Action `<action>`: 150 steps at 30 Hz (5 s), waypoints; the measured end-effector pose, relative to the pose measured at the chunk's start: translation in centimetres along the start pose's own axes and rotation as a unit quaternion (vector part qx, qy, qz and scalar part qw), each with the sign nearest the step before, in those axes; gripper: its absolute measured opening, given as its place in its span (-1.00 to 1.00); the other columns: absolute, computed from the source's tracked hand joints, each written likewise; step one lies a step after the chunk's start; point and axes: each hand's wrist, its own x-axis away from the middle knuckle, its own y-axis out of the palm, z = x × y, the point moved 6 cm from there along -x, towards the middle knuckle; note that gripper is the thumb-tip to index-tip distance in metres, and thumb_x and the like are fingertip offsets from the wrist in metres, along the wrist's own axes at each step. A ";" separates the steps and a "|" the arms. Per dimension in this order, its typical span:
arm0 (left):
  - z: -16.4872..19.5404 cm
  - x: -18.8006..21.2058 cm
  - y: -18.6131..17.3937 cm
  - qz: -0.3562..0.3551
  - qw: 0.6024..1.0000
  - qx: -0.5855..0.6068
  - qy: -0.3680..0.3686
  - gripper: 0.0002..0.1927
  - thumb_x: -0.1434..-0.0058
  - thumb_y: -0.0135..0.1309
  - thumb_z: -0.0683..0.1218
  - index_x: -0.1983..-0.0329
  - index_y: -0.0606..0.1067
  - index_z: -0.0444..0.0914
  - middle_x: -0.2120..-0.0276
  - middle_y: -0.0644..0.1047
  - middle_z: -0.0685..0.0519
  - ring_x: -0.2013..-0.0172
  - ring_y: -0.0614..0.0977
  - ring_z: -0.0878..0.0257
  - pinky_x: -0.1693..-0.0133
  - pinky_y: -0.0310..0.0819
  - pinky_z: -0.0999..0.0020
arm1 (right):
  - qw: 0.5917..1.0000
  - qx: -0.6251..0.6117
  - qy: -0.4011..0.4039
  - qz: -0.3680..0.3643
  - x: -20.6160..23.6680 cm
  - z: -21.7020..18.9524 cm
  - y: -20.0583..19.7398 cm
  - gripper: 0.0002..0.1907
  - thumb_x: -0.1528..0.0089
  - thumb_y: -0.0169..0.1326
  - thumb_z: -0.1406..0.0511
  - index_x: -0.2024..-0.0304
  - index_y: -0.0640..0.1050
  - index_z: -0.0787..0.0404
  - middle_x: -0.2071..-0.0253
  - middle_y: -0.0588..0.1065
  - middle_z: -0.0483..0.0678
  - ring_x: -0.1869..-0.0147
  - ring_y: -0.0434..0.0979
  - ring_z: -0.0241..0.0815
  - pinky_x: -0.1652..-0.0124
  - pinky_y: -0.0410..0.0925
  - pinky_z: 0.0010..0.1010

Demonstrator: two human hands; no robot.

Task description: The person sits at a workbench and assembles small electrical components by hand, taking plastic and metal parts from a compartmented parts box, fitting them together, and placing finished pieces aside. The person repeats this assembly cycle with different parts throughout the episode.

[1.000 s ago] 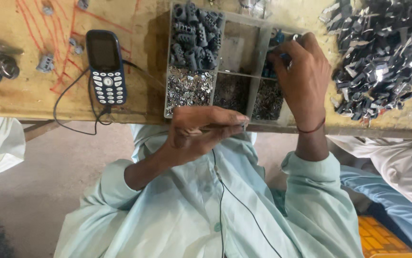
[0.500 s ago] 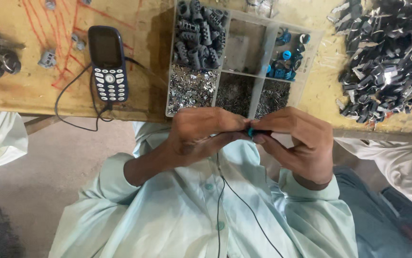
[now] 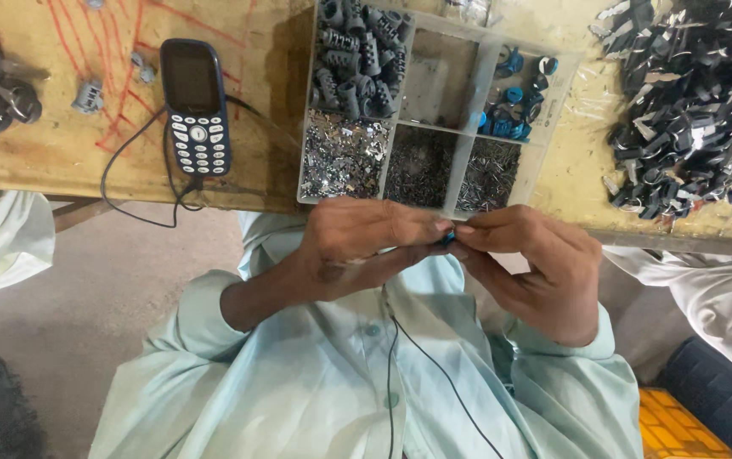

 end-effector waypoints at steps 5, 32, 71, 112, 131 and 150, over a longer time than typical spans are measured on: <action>1.4 -0.6 -0.9 -0.006 0.996 0.089 0.015 -0.74 -0.24 0.36 -0.26 0.03 0.59 -0.27 0.12 0.67 -0.04 0.12 0.77 0.18 0.10 0.72 0.37 | 0.986 -0.013 0.110 0.122 -0.6 2.4 -1.8 -0.86 -0.35 0.18 0.62 0.11 0.53 0.40 0.16 0.60 0.06 0.14 0.66 -0.27 0.14 0.52 -0.54; 1.0 0.4 -1.2 -0.056 0.962 0.268 -0.017 -0.79 -0.31 0.31 -0.31 0.04 0.59 -0.29 0.07 0.67 -0.09 0.07 0.77 0.18 -0.04 0.72 0.37 | 0.950 -0.248 0.174 0.074 -1.2 5.0 -0.1 -0.91 -0.42 0.09 0.60 0.08 0.50 0.42 0.18 0.51 0.00 0.22 0.53 -0.35 0.19 0.41 -0.60; -0.5 0.7 -0.9 0.010 0.984 0.162 -0.080 -0.81 -0.28 0.32 -0.29 0.09 0.59 -0.30 0.14 0.68 -0.07 0.14 0.78 0.21 0.08 0.73 0.39 | 0.991 -0.132 -0.013 -0.010 0.3 0.3 1.0 -0.76 -0.21 0.23 0.56 0.09 0.55 0.31 0.13 0.61 0.01 0.08 0.66 -0.22 0.16 0.49 -0.52; 1.8 -0.1 1.5 0.069 0.993 -0.091 0.024 -0.42 -0.06 0.46 -0.24 -0.16 0.51 -0.26 0.00 0.63 0.00 0.12 0.58 0.17 0.17 0.54 0.36 | 0.807 -0.559 0.186 -0.035 2.4 4.2 6.2 -0.62 -0.43 0.03 0.37 -0.16 0.14 0.16 0.10 0.38 -0.08 0.19 0.42 -0.33 0.30 0.35 -0.52; -2.8 -1.3 0.4 0.071 0.987 -0.139 0.048 -0.60 -0.18 0.32 -0.31 -0.05 0.48 -0.29 0.11 0.57 0.00 0.06 0.55 0.03 -0.02 0.48 0.15 | 0.933 0.339 -0.016 0.117 -5.9 17.9 -10.1 -0.84 -0.27 0.03 0.57 0.14 0.47 0.30 0.15 0.43 0.04 0.02 0.39 0.05 -0.03 0.28 -0.17; -2.6 0.4 1.6 0.003 0.991 -0.123 0.052 -0.47 -0.17 0.22 -0.41 -0.20 0.38 -0.35 0.07 0.54 -0.08 0.10 0.62 0.02 0.08 0.56 0.17 | 0.992 0.074 -0.090 0.053 0.2 2.6 1.5 -0.72 -0.39 -0.06 0.61 -0.08 0.24 0.34 0.23 0.46 0.07 0.38 0.48 -0.07 0.36 0.36 -0.32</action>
